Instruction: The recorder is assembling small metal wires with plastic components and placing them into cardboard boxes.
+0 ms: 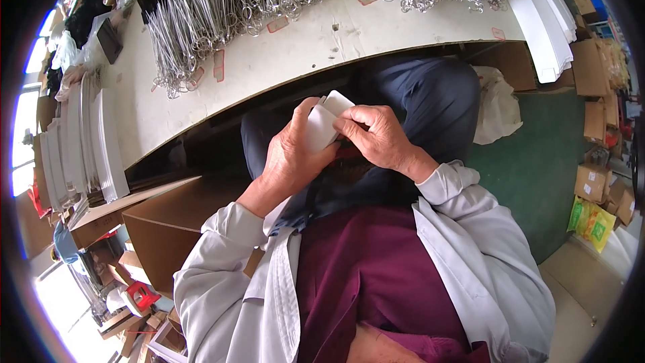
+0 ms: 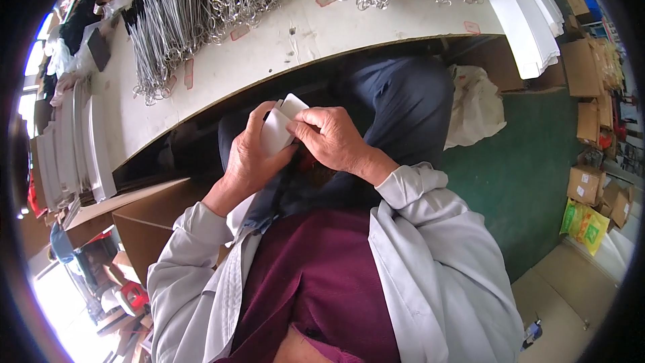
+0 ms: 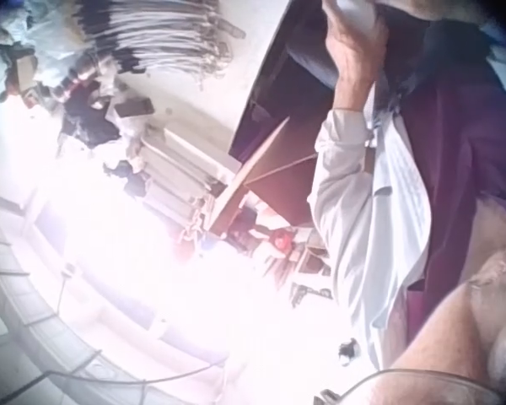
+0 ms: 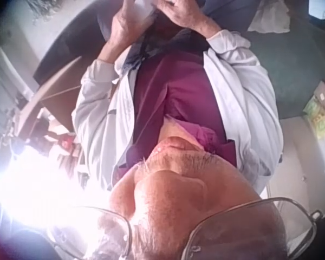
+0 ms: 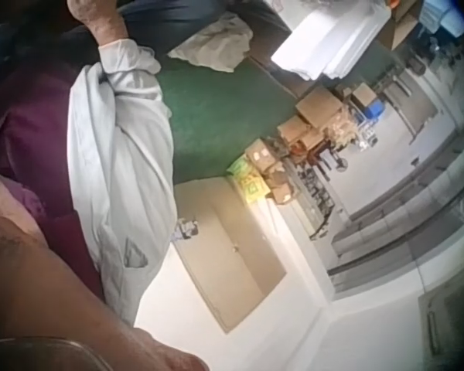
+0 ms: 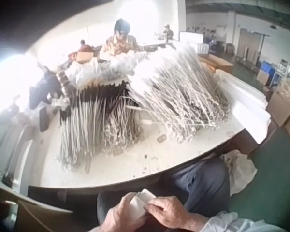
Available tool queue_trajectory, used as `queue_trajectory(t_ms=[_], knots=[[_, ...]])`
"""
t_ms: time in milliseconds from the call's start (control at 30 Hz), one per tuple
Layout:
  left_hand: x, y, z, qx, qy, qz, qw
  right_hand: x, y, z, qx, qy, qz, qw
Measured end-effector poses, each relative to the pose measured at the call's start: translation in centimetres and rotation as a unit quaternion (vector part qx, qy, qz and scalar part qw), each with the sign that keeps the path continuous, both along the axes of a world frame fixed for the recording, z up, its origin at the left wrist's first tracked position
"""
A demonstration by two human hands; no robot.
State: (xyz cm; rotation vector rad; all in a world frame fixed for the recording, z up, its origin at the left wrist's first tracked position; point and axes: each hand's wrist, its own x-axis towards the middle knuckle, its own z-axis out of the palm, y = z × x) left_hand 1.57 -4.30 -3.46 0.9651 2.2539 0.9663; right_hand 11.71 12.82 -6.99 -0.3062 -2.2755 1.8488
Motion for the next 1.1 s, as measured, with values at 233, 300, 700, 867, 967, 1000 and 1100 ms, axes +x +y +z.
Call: queue_trajectory(t_ms=[233, 300, 700, 867, 967, 1000, 1100], knots=[[0.9, 0.2, -1.4, 0.025, 0.002, 0.012, 1.0, 0.4, -0.4, 0.1, 0.09, -0.019, 0.047, 0.995], [1.2, 0.2, -1.8, 0.033, 0.01, 0.019, 0.999, 0.5, -0.6, 0.2, 0.08, -0.012, 0.04, 0.996], [2.9, 0.1, -3.4, 0.087, 0.023, 0.074, 0.993, 2.0, -2.7, -1.2, -0.12, -0.007, -0.075, 0.99], [3.8, -0.1, -3.9, 0.069, 0.04, 0.072, 0.994, 2.1, -3.0, -1.0, 0.219, 0.08, -0.048, 0.971], [4.4, -0.6, -3.8, 0.051, 0.035, 0.074, 0.995, 2.2, -2.8, -0.8, 0.134, 0.026, -0.048, 0.99], [4.5, -0.7, -3.9, 0.041, 0.031, 0.08, 0.995, 2.5, -2.5, -1.0, 0.017, -0.083, -0.055, 0.995], [4.8, -0.8, -4.5, 0.052, 0.06, 0.071, 0.994, 2.1, -2.7, -1.1, -0.077, -0.079, -0.052, 0.993]])
